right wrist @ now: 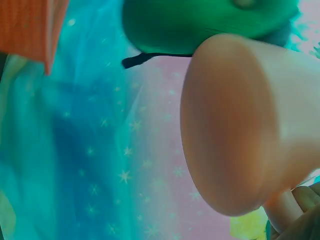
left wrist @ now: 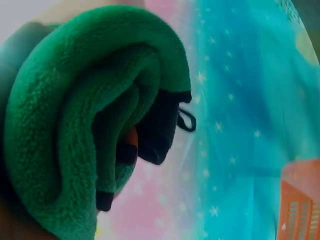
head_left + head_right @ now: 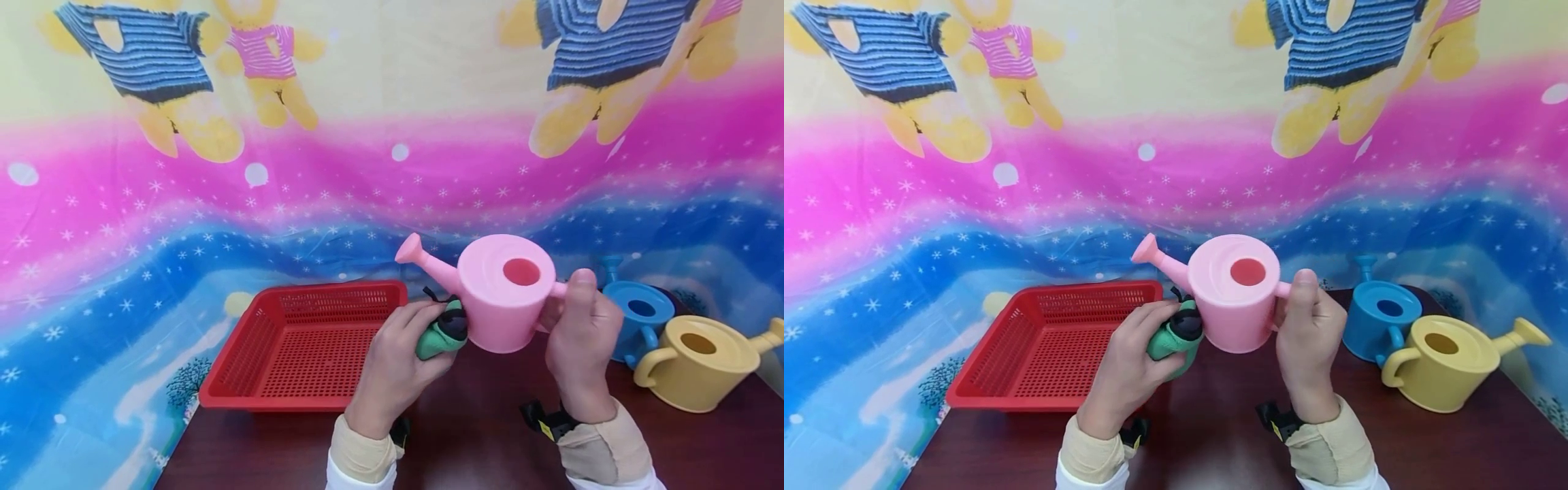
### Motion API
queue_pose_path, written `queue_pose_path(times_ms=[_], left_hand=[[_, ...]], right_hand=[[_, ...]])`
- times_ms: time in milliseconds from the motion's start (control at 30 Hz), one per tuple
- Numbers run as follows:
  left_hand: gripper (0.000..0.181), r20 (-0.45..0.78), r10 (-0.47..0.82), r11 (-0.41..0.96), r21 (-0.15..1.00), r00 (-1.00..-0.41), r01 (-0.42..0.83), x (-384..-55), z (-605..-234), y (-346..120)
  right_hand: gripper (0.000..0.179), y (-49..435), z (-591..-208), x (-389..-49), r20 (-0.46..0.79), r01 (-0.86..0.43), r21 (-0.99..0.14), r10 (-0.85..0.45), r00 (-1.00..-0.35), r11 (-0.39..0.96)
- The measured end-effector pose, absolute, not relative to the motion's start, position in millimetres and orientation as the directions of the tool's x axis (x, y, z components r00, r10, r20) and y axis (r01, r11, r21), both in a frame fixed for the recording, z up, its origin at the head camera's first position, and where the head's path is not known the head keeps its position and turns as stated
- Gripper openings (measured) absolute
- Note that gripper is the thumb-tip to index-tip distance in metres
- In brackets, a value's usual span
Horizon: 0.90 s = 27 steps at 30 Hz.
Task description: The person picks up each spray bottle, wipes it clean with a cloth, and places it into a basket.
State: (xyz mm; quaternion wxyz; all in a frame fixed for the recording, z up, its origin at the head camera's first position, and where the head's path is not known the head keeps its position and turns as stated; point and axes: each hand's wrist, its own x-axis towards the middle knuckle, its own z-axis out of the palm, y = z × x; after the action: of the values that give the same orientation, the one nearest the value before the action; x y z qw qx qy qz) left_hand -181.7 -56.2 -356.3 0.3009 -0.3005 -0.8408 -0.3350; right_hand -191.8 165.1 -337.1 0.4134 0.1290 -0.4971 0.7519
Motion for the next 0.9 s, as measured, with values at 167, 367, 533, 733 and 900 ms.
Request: queue_pose_path(times_ms=[167,367,533,733,900], left_hand=[[0.06,0.709,0.238,0.573,0.449,-0.664,0.685,-179,-356,-51],[0.058,0.709,0.164,0.557,0.507,-0.686,0.658,-180,-356,-50],[0.059,0.749,0.11,0.57,0.491,-0.653,0.659,-180,-357,-49],[0.061,0.745,0.053,0.683,0.458,-0.665,0.568,-180,-358,-47],[0.062,0.717,0.083,0.76,0.403,-0.692,0.51,-180,-359,-47]], right_hand=[[0.055,162,-342,-190,0.65,-0.701,-0.708,0.466,-0.6,0.086],[0.049,162,-343,-188,0.703,-0.653,-0.702,0.42,-0.574,0.285],[0.045,167,-346,-190,0.791,-0.701,-0.609,0.348,-0.504,0.371],[0.034,177,-348,-194,0.894,-0.733,-0.442,0.188,-0.406,0.517],[0.055,182,-345,-193,0.933,-0.732,-0.297,0.021,-0.36,0.613]])
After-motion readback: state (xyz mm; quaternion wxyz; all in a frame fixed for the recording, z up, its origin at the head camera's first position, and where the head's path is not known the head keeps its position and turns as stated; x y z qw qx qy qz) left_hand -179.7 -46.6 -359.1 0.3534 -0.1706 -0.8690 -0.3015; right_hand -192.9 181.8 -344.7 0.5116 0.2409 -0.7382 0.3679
